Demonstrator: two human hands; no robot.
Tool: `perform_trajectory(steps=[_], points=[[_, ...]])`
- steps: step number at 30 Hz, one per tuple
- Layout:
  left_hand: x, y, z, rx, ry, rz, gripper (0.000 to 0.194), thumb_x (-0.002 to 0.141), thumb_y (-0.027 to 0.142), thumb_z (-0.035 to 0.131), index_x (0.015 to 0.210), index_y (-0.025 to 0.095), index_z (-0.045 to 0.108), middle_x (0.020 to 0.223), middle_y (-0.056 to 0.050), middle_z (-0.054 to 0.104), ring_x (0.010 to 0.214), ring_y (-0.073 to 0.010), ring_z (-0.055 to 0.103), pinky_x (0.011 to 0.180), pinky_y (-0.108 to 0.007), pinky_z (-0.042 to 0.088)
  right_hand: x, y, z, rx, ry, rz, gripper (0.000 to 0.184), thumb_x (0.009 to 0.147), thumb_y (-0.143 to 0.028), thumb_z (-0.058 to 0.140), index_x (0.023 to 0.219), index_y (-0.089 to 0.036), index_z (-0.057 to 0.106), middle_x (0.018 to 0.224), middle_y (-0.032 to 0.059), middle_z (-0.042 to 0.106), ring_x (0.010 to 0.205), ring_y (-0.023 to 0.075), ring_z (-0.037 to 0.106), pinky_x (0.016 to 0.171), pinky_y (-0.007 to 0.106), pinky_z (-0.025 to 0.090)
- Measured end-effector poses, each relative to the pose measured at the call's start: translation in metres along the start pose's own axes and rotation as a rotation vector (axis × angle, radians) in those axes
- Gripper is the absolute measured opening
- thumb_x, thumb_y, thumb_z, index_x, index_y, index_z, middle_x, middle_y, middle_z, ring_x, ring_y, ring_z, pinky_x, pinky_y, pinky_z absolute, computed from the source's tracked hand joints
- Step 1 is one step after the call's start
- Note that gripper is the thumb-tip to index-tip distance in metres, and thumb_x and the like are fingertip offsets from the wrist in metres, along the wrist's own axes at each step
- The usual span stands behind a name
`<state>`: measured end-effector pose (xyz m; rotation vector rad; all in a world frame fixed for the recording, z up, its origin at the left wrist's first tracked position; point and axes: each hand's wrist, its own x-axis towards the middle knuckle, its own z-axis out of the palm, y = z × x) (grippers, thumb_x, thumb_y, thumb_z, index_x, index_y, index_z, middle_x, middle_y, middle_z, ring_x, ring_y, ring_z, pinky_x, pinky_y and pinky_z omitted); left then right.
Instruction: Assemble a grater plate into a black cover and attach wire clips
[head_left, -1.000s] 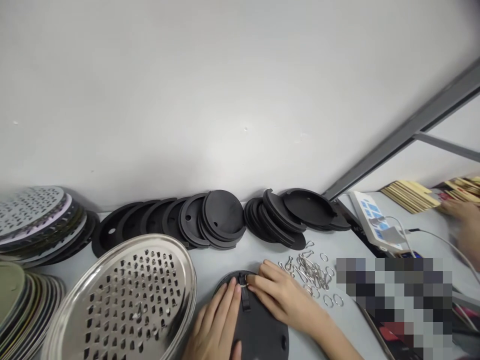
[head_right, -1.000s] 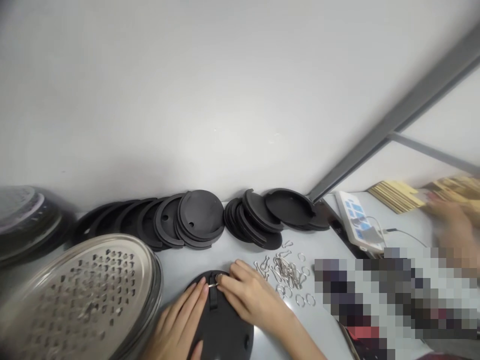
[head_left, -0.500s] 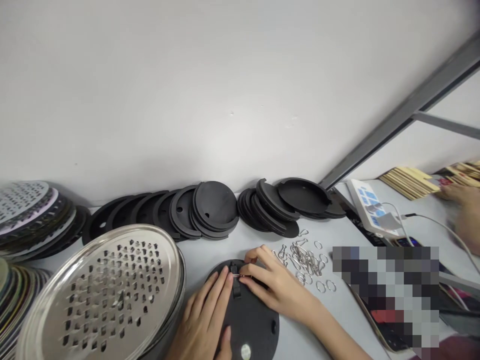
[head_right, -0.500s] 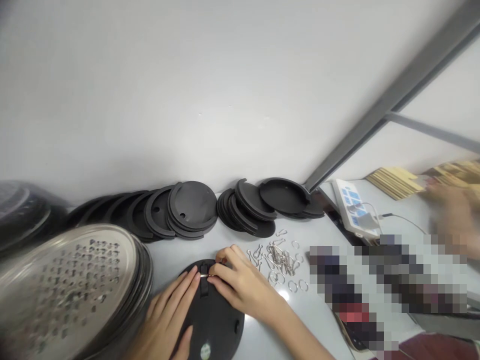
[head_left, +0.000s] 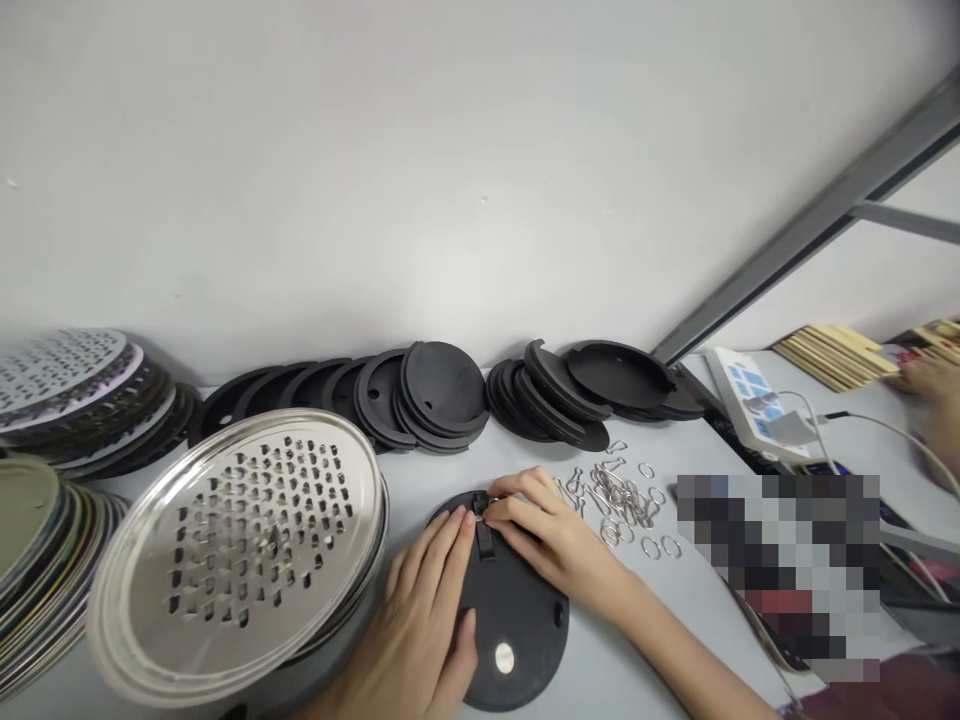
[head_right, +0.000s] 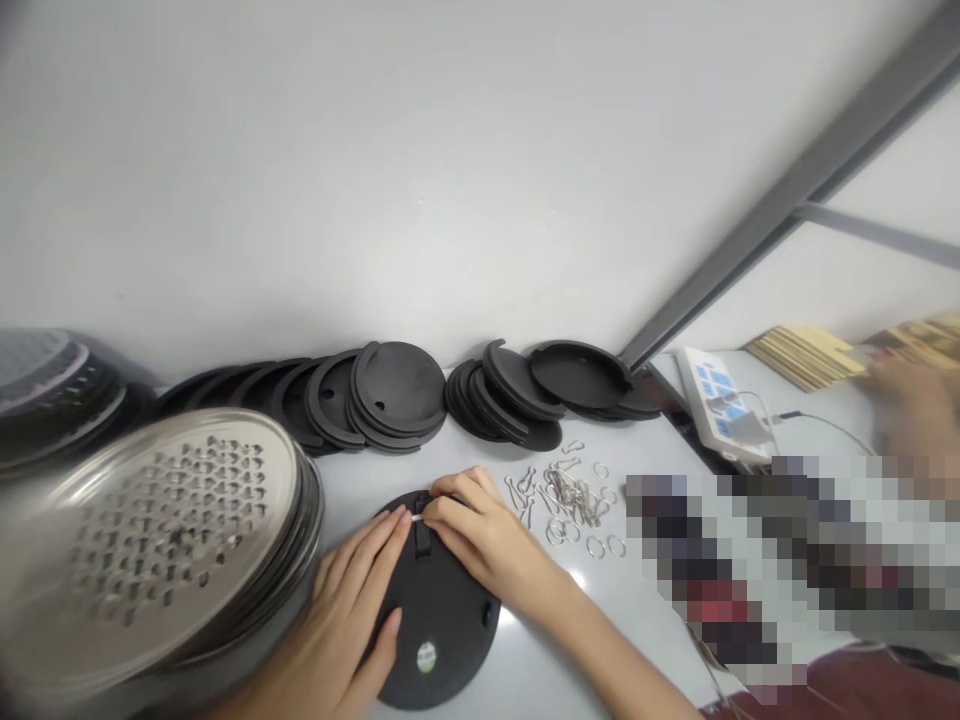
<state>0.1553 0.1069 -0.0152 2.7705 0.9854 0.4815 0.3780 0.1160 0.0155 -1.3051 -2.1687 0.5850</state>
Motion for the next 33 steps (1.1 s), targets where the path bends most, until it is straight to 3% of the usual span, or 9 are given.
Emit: perform_trajectory(steps=[7, 17, 22, 28, 33], points=[[0.0, -0.001, -0.001, -0.003, -0.021, 0.007, 0.068, 0.09, 0.018, 0.042, 0.151, 0.01, 0.013, 0.157, -0.008, 0.02, 0.142, -0.0261, 0.023, 0.109, -0.035, 0.032, -0.001, 0.003, -0.001, 0.028, -0.006, 0.019, 0.012, 0.098, -0.023, 0.044, 0.097, -0.022, 0.056, 0.09, 0.0054, 0.059, 0.086, 0.02, 0.051, 0.082, 0.038, 0.043], [-0.001, 0.001, -0.004, -0.042, -0.023, -0.009, 0.07, 0.088, 0.017, 0.042, 0.152, 0.011, 0.012, 0.157, -0.008, 0.02, 0.141, -0.0265, 0.026, 0.108, -0.036, 0.035, 0.01, 0.002, -0.007, 0.139, -0.009, 0.075, 0.013, 0.093, -0.032, 0.055, 0.09, -0.02, 0.059, 0.085, 0.0033, 0.063, 0.083, 0.0171, 0.056, 0.079, 0.032, 0.047], [-0.001, 0.001, -0.004, -0.048, -0.013, -0.004, 0.071, 0.088, 0.016, 0.042, 0.152, 0.011, 0.012, 0.158, -0.008, 0.019, 0.141, -0.0265, 0.025, 0.108, -0.037, 0.035, 0.03, -0.002, -0.022, 0.157, -0.127, 0.125, 0.018, 0.086, -0.035, 0.065, 0.095, -0.02, 0.06, 0.088, 0.0025, 0.063, 0.083, 0.0159, 0.058, 0.077, 0.029, 0.049], [0.0, -0.002, -0.003, -0.069, -0.001, 0.015, 0.071, 0.088, 0.015, 0.042, 0.152, 0.011, 0.011, 0.157, -0.007, 0.02, 0.142, -0.0264, 0.023, 0.108, -0.036, 0.035, 0.053, 0.0, -0.034, 0.22, -0.396, 0.096, 0.019, 0.086, -0.037, 0.065, 0.086, -0.019, 0.063, 0.076, -0.0015, 0.063, 0.072, 0.0129, 0.059, 0.067, 0.024, 0.047], [0.0, -0.002, -0.002, -0.081, -0.005, 0.018, 0.071, 0.088, 0.015, 0.042, 0.152, 0.011, 0.011, 0.158, -0.006, 0.02, 0.142, -0.0263, 0.022, 0.108, -0.037, 0.034, 0.058, 0.002, -0.036, 0.205, -0.414, 0.096, 0.019, 0.082, -0.036, 0.07, 0.086, -0.019, 0.062, 0.083, -0.0003, 0.065, 0.078, 0.0133, 0.059, 0.071, 0.024, 0.048]])
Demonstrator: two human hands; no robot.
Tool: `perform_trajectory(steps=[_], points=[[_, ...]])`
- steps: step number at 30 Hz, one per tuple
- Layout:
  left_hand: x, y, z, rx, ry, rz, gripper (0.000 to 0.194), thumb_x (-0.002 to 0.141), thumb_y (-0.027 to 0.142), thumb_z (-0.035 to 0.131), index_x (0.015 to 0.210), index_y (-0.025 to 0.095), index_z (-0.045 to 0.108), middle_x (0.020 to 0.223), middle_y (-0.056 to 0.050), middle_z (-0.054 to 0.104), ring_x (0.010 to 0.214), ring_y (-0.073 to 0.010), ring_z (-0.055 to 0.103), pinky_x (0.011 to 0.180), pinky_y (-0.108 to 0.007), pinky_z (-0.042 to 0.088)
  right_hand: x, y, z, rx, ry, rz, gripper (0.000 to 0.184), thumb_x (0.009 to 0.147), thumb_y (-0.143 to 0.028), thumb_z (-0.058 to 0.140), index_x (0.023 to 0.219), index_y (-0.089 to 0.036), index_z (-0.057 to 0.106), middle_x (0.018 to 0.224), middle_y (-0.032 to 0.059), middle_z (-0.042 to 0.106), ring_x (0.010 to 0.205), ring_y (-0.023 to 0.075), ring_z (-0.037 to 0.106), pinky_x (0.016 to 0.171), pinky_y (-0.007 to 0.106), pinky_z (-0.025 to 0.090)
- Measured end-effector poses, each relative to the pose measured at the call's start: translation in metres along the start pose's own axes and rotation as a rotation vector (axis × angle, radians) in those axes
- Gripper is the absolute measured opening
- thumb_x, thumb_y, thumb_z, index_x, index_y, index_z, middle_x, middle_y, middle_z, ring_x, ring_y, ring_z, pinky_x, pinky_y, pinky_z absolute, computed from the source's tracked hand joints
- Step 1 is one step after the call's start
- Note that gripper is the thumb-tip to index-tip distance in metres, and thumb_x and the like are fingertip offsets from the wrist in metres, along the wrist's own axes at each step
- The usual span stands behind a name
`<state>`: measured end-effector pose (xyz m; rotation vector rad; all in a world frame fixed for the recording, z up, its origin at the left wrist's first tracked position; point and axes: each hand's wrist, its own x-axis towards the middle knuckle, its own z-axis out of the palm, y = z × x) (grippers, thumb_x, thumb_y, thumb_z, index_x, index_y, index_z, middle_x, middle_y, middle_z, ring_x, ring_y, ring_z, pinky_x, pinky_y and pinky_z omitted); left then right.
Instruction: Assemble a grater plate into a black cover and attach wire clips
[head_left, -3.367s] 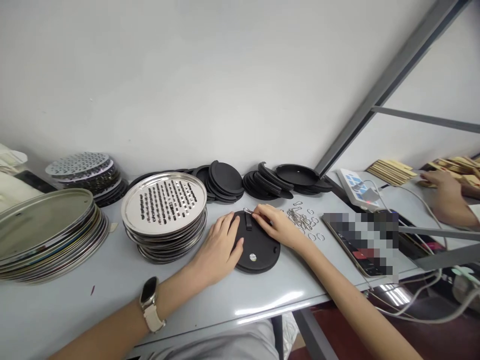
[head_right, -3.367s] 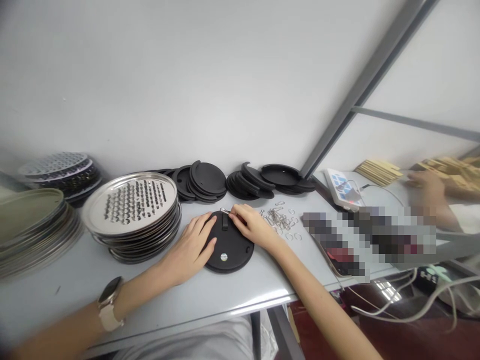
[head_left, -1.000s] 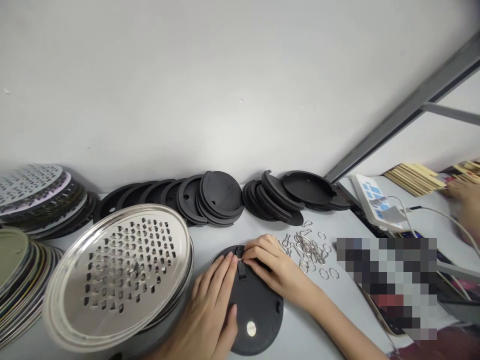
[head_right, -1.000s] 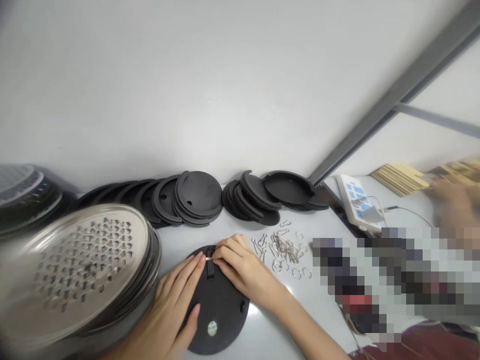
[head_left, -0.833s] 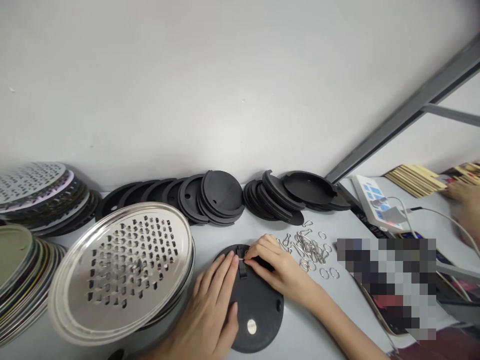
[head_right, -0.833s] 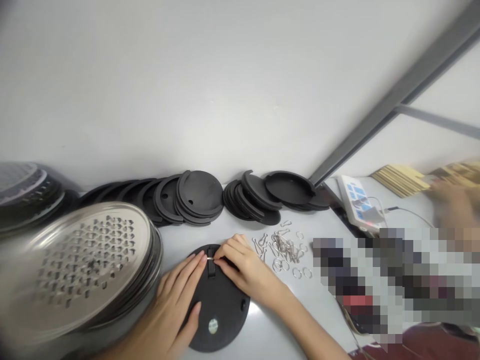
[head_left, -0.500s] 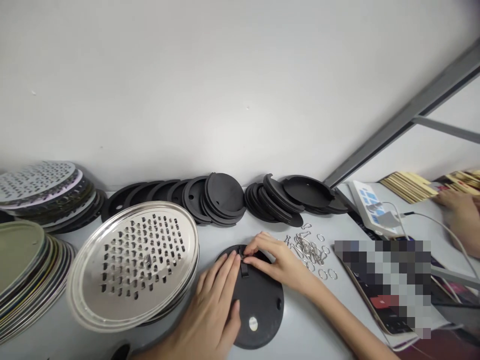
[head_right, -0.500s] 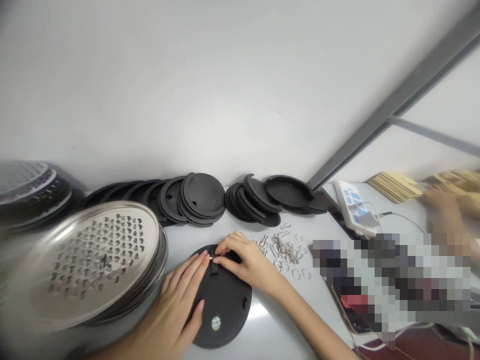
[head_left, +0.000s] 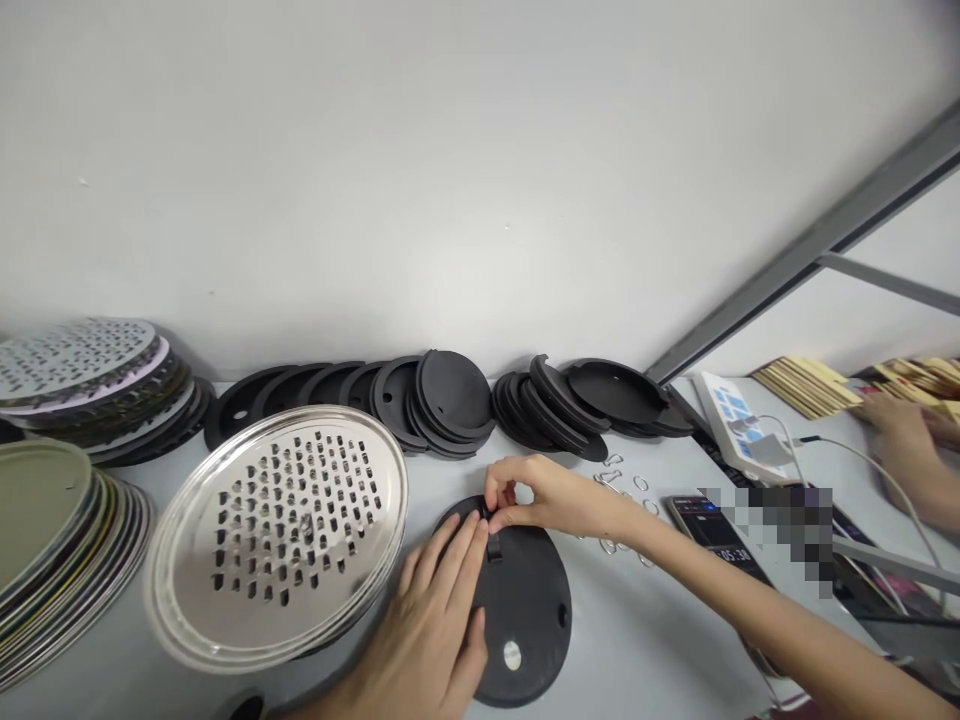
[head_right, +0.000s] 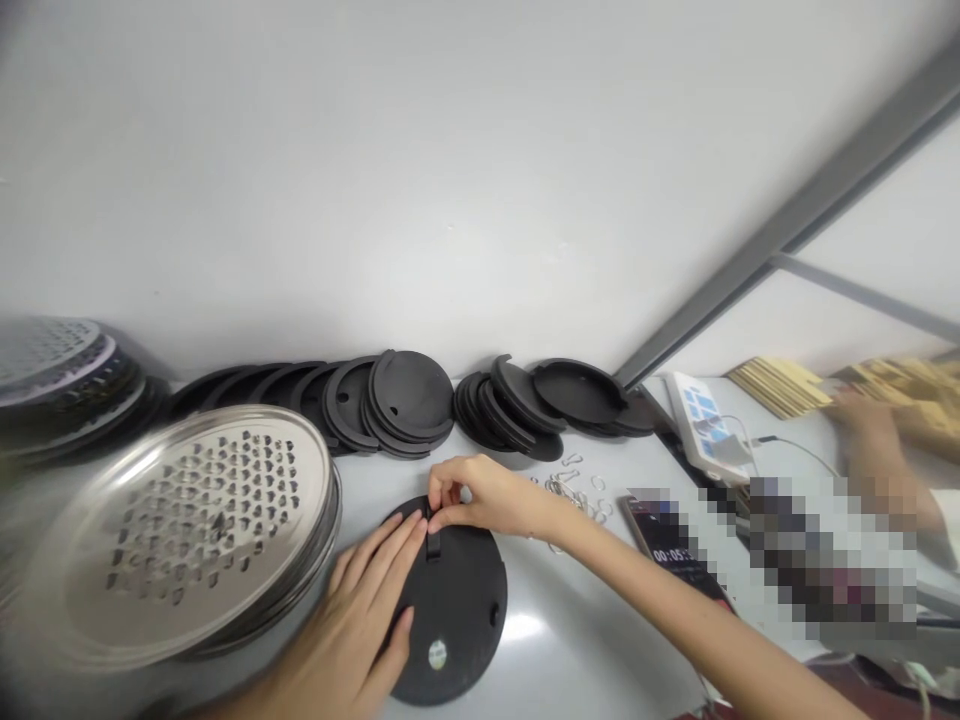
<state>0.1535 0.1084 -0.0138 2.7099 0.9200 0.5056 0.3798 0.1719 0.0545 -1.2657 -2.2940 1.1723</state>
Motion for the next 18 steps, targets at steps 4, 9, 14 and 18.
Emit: perform_trajectory(steps=[4, 9, 14, 18], points=[[0.0, -0.001, 0.001, -0.003, 0.001, 0.0, 0.07, 0.088, 0.016, 0.042, 0.151, 0.011, 0.013, 0.157, -0.006, 0.02, 0.142, -0.0263, 0.021, 0.108, -0.036, 0.033, 0.001, 0.002, -0.001, 0.03, 0.045, 0.013, 0.025, 0.079, -0.037, 0.072, 0.09, -0.019, 0.06, 0.088, 0.0004, 0.065, 0.082, 0.0138, 0.059, 0.074, 0.025, 0.05], [0.001, -0.001, 0.003, -0.003, 0.021, -0.004, 0.071, 0.086, 0.016, 0.043, 0.151, 0.009, 0.014, 0.158, -0.007, 0.019, 0.142, -0.0254, 0.021, 0.108, -0.035, 0.031, 0.001, 0.001, -0.003, -0.027, 0.019, -0.066, 0.011, 0.087, -0.029, 0.065, 0.084, -0.019, 0.062, 0.082, -0.001, 0.064, 0.078, 0.013, 0.058, 0.073, 0.024, 0.048], [0.001, 0.001, 0.006, 0.003, 0.052, -0.047, 0.072, 0.087, 0.016, 0.043, 0.151, 0.006, 0.011, 0.157, -0.01, 0.019, 0.142, -0.0239, 0.023, 0.107, -0.032, 0.032, -0.005, -0.009, -0.001, -0.17, 0.03, -0.04, 0.009, 0.093, -0.022, 0.055, 0.091, -0.018, 0.063, 0.085, 0.0025, 0.06, 0.075, 0.0132, 0.057, 0.066, 0.023, 0.046], [0.001, 0.001, 0.007, 0.02, 0.075, -0.046, 0.07, 0.087, 0.018, 0.043, 0.15, 0.005, 0.014, 0.156, -0.013, 0.023, 0.141, -0.0244, 0.025, 0.107, -0.033, 0.031, -0.014, -0.012, 0.007, -0.258, 0.031, -0.116, 0.021, 0.098, -0.022, 0.045, 0.11, -0.021, 0.062, 0.089, 0.0045, 0.06, 0.082, 0.0159, 0.055, 0.073, 0.027, 0.046]])
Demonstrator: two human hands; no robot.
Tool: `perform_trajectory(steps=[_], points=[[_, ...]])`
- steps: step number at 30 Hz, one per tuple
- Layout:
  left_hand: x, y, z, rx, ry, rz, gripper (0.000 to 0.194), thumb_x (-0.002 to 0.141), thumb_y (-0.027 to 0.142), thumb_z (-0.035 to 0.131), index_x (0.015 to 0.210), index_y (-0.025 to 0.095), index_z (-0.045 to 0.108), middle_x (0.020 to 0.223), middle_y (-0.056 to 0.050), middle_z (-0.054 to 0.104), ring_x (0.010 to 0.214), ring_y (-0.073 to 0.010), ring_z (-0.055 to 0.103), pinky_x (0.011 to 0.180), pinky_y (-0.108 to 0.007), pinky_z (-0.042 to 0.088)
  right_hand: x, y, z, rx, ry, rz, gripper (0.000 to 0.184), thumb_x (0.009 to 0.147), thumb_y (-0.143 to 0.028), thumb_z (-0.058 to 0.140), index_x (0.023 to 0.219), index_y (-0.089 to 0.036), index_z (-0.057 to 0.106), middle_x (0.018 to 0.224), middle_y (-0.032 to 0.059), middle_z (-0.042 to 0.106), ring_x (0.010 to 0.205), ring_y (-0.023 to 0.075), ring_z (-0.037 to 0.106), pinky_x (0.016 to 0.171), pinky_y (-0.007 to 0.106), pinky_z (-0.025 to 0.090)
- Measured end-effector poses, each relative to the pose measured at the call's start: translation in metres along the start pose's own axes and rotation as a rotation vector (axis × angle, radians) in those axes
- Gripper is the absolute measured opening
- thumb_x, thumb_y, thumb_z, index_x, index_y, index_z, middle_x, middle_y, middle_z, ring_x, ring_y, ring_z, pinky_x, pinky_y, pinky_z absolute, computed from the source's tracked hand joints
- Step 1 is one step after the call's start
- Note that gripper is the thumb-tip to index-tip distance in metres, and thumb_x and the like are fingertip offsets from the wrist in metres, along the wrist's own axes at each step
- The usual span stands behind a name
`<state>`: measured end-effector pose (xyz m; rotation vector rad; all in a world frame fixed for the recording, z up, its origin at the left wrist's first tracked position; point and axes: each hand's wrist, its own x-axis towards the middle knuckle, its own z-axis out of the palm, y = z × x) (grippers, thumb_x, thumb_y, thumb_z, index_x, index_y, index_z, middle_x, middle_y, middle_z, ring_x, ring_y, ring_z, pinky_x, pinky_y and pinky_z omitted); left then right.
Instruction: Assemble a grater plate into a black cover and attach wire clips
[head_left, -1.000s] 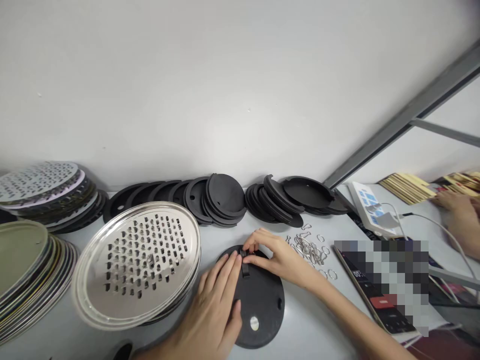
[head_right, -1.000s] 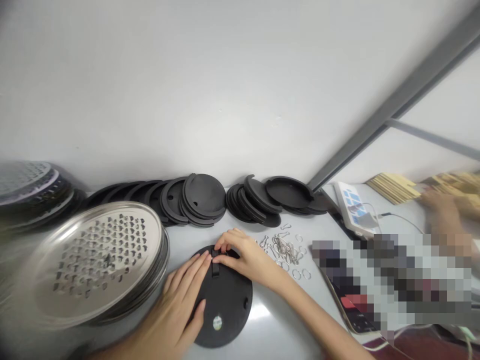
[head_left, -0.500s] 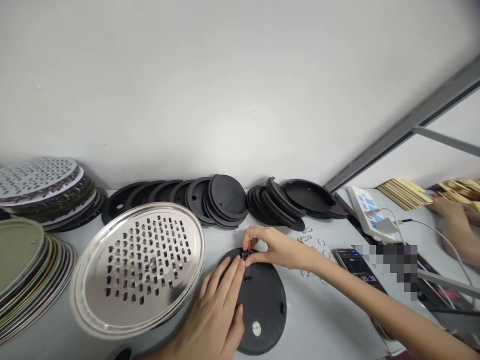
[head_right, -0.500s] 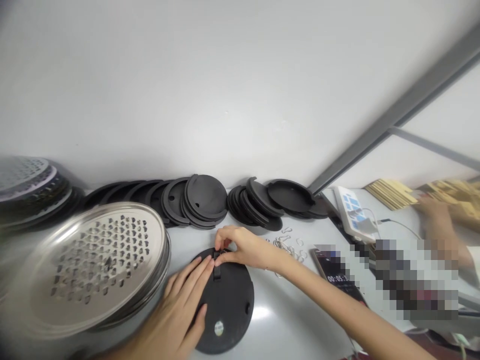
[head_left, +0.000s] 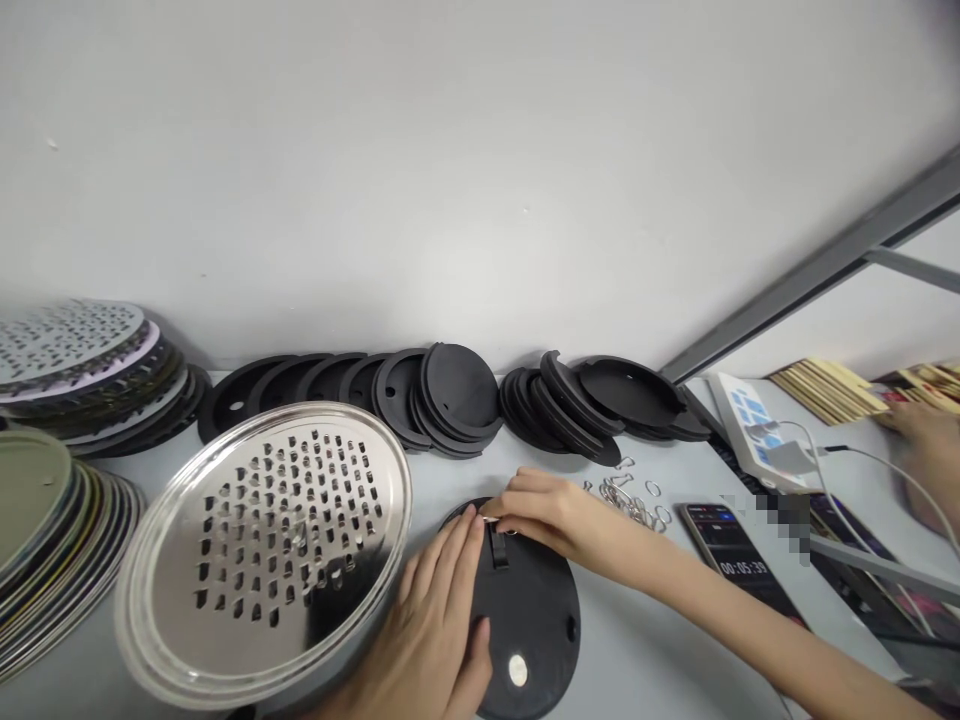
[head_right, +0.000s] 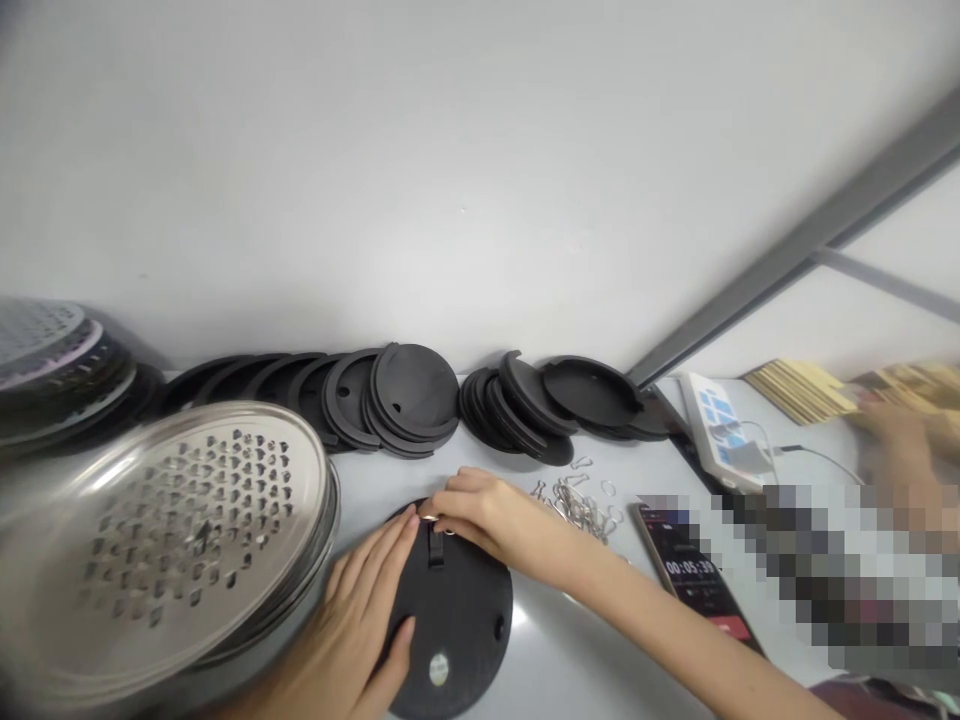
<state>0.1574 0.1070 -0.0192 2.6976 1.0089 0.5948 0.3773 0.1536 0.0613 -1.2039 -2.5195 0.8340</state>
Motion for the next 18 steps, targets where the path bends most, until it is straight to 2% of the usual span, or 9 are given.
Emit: perform_trajectory(steps=[5, 10, 12, 18], points=[[0.0, -0.001, -0.002, 0.043, 0.003, 0.025, 0.068, 0.087, 0.018, 0.044, 0.149, 0.005, 0.019, 0.156, -0.013, 0.022, 0.141, -0.0251, 0.025, 0.106, -0.033, 0.032, -0.015, 0.004, 0.02, -0.057, 0.089, -0.041, 0.028, 0.099, -0.02, 0.041, 0.12, -0.022, 0.06, 0.097, 0.0078, 0.06, 0.087, 0.0187, 0.053, 0.076, 0.031, 0.047], [0.001, -0.001, -0.003, 0.073, -0.006, 0.028, 0.07, 0.086, 0.018, 0.044, 0.149, 0.003, 0.018, 0.157, -0.012, 0.019, 0.142, -0.025, 0.022, 0.108, -0.033, 0.029, -0.026, 0.007, 0.051, -0.002, 0.306, 0.001, 0.035, 0.097, -0.014, 0.043, 0.129, -0.024, 0.054, 0.105, 0.0078, 0.061, 0.093, 0.0191, 0.052, 0.082, 0.033, 0.048], [0.002, -0.001, -0.003, 0.081, -0.011, 0.029, 0.071, 0.085, 0.017, 0.043, 0.15, 0.004, 0.017, 0.157, -0.011, 0.02, 0.141, -0.0243, 0.023, 0.107, -0.032, 0.029, -0.028, 0.007, 0.059, 0.011, 0.346, 0.007, 0.038, 0.097, -0.013, 0.043, 0.132, -0.024, 0.051, 0.108, 0.0078, 0.061, 0.095, 0.0193, 0.052, 0.084, 0.034, 0.049], [0.006, -0.002, -0.001, 0.127, 0.053, 0.05, 0.068, 0.083, 0.015, 0.043, 0.147, 0.005, 0.026, 0.153, -0.01, 0.032, 0.138, -0.0224, 0.028, 0.105, -0.031, 0.028, -0.03, 0.008, 0.064, 0.049, 0.389, -0.003, 0.041, 0.096, -0.012, 0.045, 0.134, -0.026, 0.05, 0.111, 0.0071, 0.061, 0.097, 0.0193, 0.053, 0.085, 0.034, 0.05]])
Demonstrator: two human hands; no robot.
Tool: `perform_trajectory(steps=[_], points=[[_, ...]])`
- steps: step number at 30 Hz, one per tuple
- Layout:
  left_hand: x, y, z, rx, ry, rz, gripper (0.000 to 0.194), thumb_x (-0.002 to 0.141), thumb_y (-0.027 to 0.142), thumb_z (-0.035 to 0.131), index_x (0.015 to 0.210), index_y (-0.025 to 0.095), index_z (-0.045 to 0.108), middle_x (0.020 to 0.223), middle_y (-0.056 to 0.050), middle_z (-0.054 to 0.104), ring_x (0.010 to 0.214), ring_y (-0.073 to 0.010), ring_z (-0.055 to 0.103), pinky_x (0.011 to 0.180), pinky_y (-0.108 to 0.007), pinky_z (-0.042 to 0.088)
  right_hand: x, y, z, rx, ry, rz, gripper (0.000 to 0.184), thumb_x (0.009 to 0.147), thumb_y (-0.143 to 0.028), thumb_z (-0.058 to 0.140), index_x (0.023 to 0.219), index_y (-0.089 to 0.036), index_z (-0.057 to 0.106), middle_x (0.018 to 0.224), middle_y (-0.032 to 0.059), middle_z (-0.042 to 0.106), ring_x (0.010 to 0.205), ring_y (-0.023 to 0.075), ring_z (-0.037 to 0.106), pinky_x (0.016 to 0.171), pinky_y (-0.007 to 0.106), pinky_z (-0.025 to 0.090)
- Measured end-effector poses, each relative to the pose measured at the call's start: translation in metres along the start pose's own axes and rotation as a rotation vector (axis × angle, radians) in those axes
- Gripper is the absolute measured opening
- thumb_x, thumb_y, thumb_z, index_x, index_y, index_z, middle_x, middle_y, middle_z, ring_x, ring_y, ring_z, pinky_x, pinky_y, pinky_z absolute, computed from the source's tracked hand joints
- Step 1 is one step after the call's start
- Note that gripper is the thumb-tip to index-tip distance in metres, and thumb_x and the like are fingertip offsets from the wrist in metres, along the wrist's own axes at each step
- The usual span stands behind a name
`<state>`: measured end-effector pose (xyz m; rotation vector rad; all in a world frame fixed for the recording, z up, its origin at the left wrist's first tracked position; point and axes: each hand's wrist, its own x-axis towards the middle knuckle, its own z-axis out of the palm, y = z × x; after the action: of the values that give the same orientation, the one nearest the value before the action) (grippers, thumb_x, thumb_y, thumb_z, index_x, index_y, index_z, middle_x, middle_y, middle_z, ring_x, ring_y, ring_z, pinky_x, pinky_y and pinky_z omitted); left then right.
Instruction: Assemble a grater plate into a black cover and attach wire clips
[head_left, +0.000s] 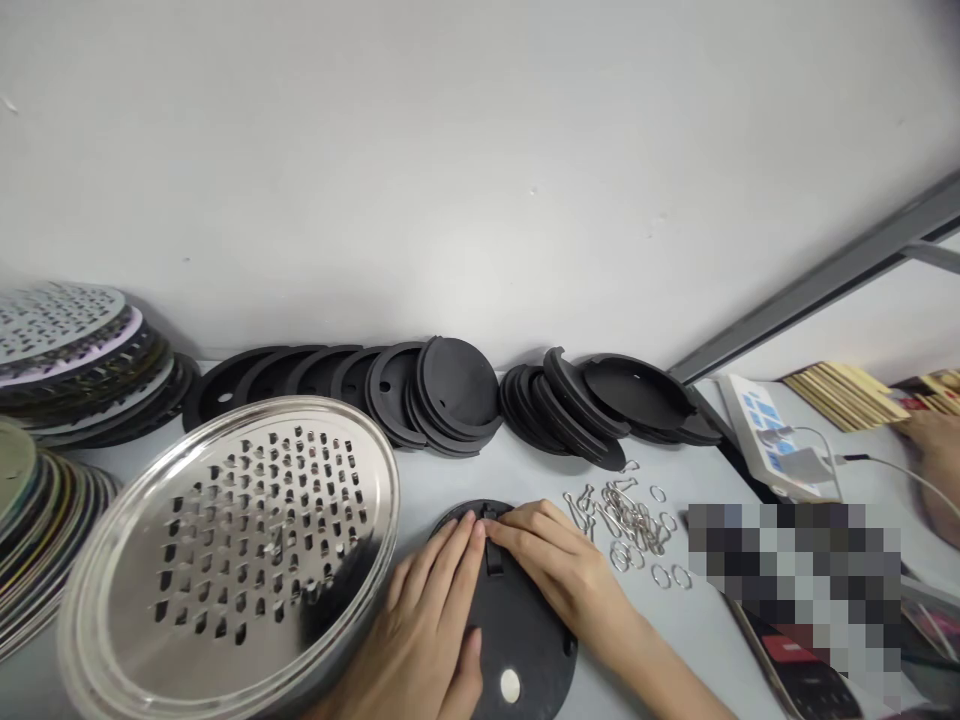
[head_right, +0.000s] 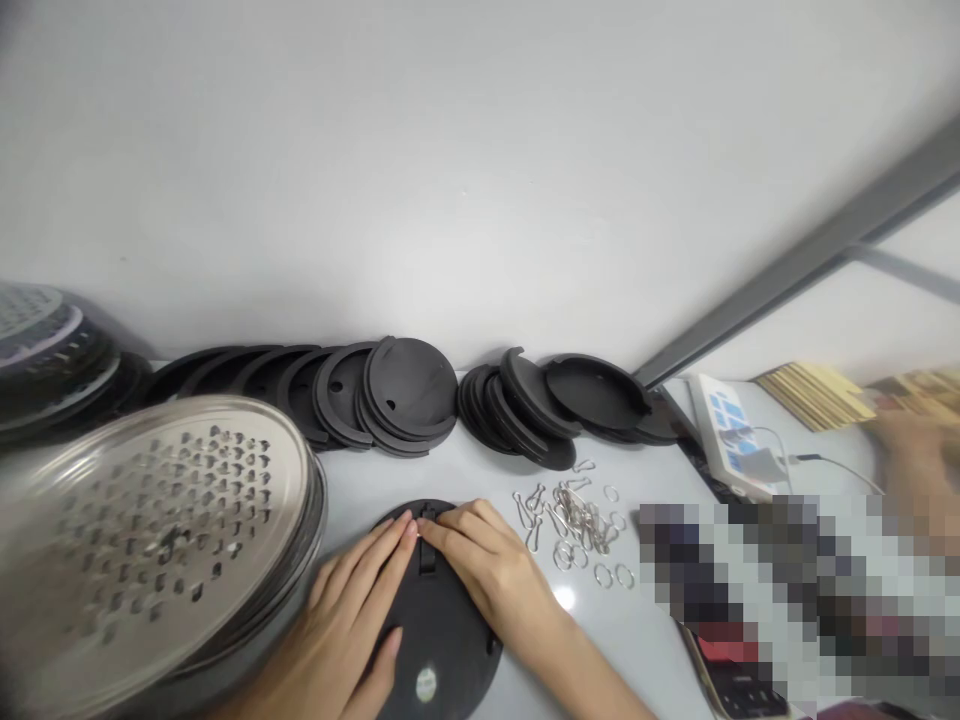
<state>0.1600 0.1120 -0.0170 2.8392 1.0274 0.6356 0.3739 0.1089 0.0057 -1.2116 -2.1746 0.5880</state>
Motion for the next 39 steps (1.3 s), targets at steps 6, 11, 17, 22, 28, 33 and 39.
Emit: perform_trajectory(steps=[6, 11, 17, 22, 28, 33, 39], points=[[0.0038, 0.0023, -0.0021, 0.023, 0.035, 0.031, 0.063, 0.08, 0.012, 0.042, 0.142, 0.003, 0.036, 0.144, -0.011, 0.046, 0.133, -0.0227, 0.035, 0.103, -0.031, 0.029, 0.001, -0.0014, 0.0001, 0.056, 0.034, 0.046, 0.04, 0.095, -0.009, 0.045, 0.129, -0.027, 0.054, 0.11, 0.0066, 0.062, 0.098, 0.0193, 0.055, 0.084, 0.033, 0.05], [0.0044, 0.0011, -0.001, 0.021, 0.021, 0.025, 0.063, 0.078, 0.013, 0.043, 0.141, 0.003, 0.038, 0.142, -0.012, 0.048, 0.131, -0.0229, 0.036, 0.102, -0.031, 0.027, 0.0001, 0.001, 0.0005, 0.135, 0.064, 0.067, 0.04, 0.094, -0.007, 0.047, 0.126, -0.028, 0.055, 0.105, 0.0052, 0.063, 0.095, 0.0181, 0.055, 0.084, 0.032, 0.049], [0.0067, 0.0006, 0.0018, 0.021, 0.029, 0.03, 0.062, 0.078, 0.012, 0.043, 0.14, 0.003, 0.04, 0.139, -0.012, 0.05, 0.129, -0.0231, 0.038, 0.101, -0.032, 0.027, -0.0016, 0.003, 0.0018, 0.119, 0.048, 0.052, 0.035, 0.095, -0.006, 0.044, 0.122, -0.025, 0.056, 0.109, 0.0069, 0.062, 0.097, 0.0186, 0.055, 0.085, 0.033, 0.048], [0.0069, 0.0015, 0.0013, 0.025, 0.016, 0.029, 0.064, 0.08, 0.013, 0.042, 0.143, 0.003, 0.036, 0.139, -0.012, 0.05, 0.13, -0.0239, 0.038, 0.101, -0.032, 0.028, -0.0018, 0.0023, 0.0032, 0.11, 0.072, 0.058, 0.032, 0.096, -0.008, 0.042, 0.12, -0.024, 0.055, 0.106, 0.007, 0.063, 0.099, 0.0188, 0.056, 0.086, 0.033, 0.05], [0.0077, 0.0021, -0.0028, 0.011, 0.002, 0.018, 0.065, 0.083, 0.015, 0.043, 0.145, 0.004, 0.03, 0.142, -0.012, 0.047, 0.13, -0.0233, 0.039, 0.101, -0.031, 0.03, -0.0027, 0.0019, 0.0025, 0.086, 0.081, 0.068, 0.032, 0.097, -0.011, 0.041, 0.122, -0.024, 0.055, 0.102, 0.0062, 0.064, 0.094, 0.0187, 0.057, 0.083, 0.033, 0.05], [0.007, 0.0024, -0.0046, 0.003, -0.026, 0.006, 0.066, 0.083, 0.014, 0.042, 0.147, 0.006, 0.028, 0.147, -0.01, 0.042, 0.132, -0.0218, 0.037, 0.102, -0.029, 0.03, -0.0021, 0.002, 0.0013, 0.092, 0.087, 0.045, 0.031, 0.097, -0.011, 0.042, 0.121, -0.024, 0.057, 0.104, 0.0054, 0.064, 0.095, 0.0179, 0.057, 0.083, 0.032, 0.05], [0.0071, 0.0017, -0.0028, -0.007, -0.028, 0.016, 0.066, 0.082, 0.012, 0.041, 0.146, 0.007, 0.029, 0.147, -0.01, 0.042, 0.133, -0.0221, 0.037, 0.102, -0.031, 0.031, -0.0034, 0.0031, 0.0021, 0.107, 0.069, 0.049, 0.033, 0.097, -0.01, 0.042, 0.123, -0.024, 0.055, 0.105, 0.0066, 0.063, 0.096, 0.0187, 0.055, 0.084, 0.033, 0.05]])
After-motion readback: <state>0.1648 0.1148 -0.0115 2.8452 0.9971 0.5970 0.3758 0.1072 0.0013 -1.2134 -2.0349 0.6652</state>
